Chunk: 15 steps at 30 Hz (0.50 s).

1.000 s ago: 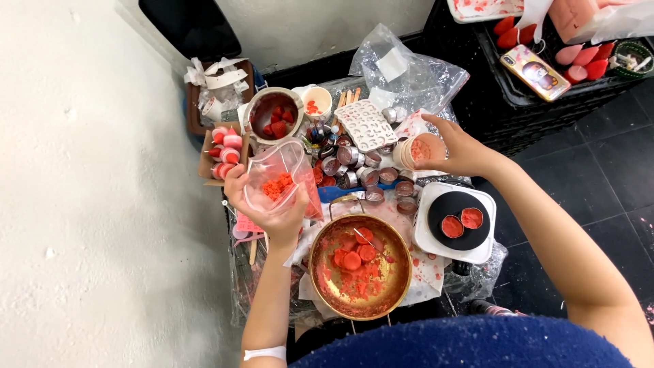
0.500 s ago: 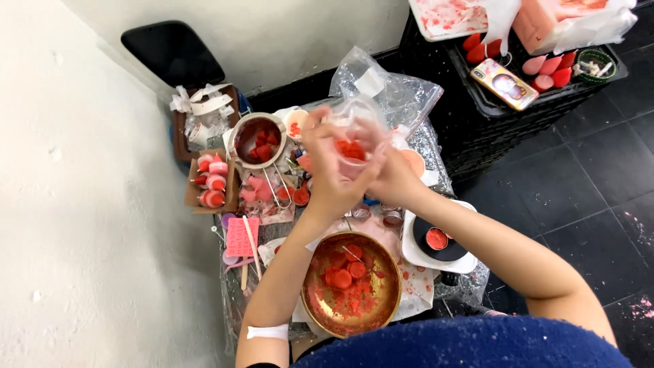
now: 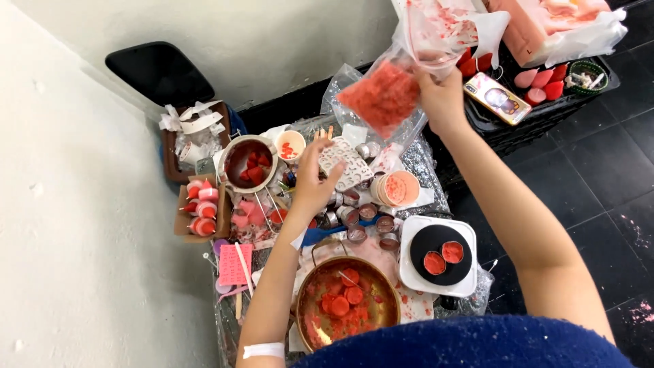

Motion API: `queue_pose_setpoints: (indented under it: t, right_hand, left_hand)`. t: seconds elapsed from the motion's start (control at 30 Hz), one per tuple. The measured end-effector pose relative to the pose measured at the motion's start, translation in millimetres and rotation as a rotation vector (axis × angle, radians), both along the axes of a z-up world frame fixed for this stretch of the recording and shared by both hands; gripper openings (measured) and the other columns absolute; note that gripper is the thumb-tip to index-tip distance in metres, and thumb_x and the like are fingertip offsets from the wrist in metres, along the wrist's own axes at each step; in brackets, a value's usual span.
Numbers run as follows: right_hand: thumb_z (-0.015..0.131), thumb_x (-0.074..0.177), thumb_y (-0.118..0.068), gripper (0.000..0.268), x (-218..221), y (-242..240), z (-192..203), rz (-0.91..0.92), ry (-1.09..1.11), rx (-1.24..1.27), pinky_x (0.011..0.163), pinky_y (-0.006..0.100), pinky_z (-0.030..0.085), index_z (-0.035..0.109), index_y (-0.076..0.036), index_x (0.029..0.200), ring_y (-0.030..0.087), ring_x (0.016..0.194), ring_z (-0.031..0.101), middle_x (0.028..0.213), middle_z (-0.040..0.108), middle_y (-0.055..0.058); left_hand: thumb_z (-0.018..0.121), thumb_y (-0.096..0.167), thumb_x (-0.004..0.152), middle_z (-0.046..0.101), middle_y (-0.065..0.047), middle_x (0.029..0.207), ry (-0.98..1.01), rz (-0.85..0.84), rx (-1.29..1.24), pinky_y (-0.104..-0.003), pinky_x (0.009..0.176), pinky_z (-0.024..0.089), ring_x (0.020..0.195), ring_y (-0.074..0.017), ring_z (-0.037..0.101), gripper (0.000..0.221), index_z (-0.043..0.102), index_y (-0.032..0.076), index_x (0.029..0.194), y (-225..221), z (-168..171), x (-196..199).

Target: Preparing and organizing red wax pieces and decorative powders for candle making.

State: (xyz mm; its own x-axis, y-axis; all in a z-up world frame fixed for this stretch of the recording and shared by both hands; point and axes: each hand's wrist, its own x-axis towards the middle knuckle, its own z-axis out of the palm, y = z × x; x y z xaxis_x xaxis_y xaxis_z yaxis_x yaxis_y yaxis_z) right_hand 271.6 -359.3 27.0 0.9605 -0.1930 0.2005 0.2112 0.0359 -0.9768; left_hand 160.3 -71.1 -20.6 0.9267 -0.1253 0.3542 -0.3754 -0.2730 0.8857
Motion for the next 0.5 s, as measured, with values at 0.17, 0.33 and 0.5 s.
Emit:
queue_pose_setpoints:
  t: [0.17,0.33,0.5]
  right_hand:
    - [0.061,0.102,-0.018,0.020,24.2,17.7,-71.5,-0.172,0.232,0.259,0.063,0.031,0.057,0.065,-0.009,0.119,0.014,0.082,0.068,0.105,0.073,0.005]
    - [0.061,0.097,-0.017,0.020,25.6,14.5,-152.5,-0.017,0.449,0.377,0.076,0.043,0.065,0.065,-0.008,0.114,0.020,0.092,0.073,0.105,0.071,0.007]
    - [0.066,0.096,-0.024,0.029,17.5,-6.9,-134.9,0.128,0.632,0.029,0.077,0.037,0.066,0.069,-0.001,0.113,0.021,0.089,0.075,0.103,0.074,0.010]
  left_hand:
    - [0.072,0.039,0.092,0.058,-0.009,0.143,0.022,-0.058,0.435,-0.052,0.116,0.031,0.139,-0.0300,0.049,0.046,0.063,0.015,0.130,-15.4,-23.0,19.1]
    - [0.071,0.040,0.089,0.054,-0.009,0.146,0.032,-0.074,0.618,-0.059,0.115,0.025,0.138,-0.0300,0.048,0.051,0.062,0.016,0.132,-33.8,-54.6,38.2]
    - [0.072,0.041,0.088,0.043,-0.018,0.155,0.029,-0.054,0.721,-0.070,0.110,0.019,0.142,-0.0351,0.041,0.062,0.057,0.015,0.142,-48.4,-81.3,51.4]
